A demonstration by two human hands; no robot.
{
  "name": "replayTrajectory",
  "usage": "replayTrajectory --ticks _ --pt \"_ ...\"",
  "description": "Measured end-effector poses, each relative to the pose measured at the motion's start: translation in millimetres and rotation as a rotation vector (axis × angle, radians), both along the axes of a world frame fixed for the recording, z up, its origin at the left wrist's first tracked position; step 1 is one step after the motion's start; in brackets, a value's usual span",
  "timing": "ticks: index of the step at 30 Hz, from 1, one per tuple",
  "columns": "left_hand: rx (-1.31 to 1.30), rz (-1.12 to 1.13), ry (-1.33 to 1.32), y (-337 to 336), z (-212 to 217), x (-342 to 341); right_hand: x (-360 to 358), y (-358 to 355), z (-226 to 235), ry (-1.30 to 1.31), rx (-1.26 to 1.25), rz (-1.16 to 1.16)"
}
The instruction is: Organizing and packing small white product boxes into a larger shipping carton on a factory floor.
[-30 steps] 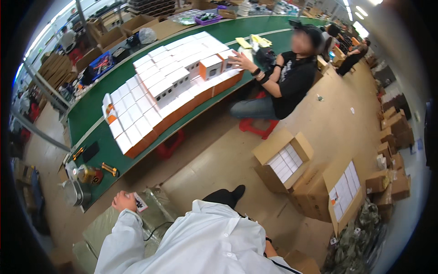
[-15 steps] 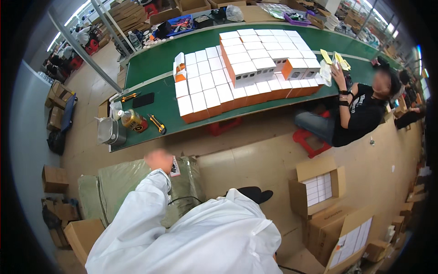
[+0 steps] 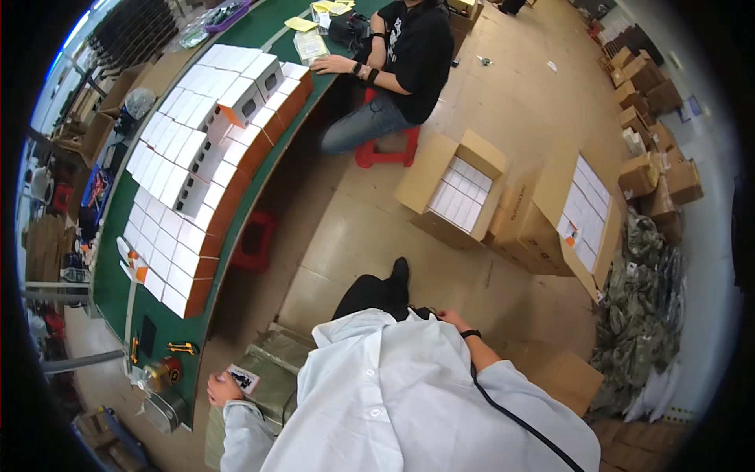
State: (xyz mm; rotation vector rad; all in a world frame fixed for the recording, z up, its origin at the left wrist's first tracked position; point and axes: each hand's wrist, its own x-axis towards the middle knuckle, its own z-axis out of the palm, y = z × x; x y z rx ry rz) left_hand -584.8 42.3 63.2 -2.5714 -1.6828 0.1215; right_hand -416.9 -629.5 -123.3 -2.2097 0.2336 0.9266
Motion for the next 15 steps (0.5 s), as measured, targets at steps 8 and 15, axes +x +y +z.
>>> replayTrajectory --ticks 8,15 --pt "-0.034 0.000 -0.054 -16 3 6 17 -21 -25 0.094 0.025 -0.019" --pt "0.086 -0.038 -0.138 -10 2 -11 55 -54 46 0.125 -0.001 0.132"
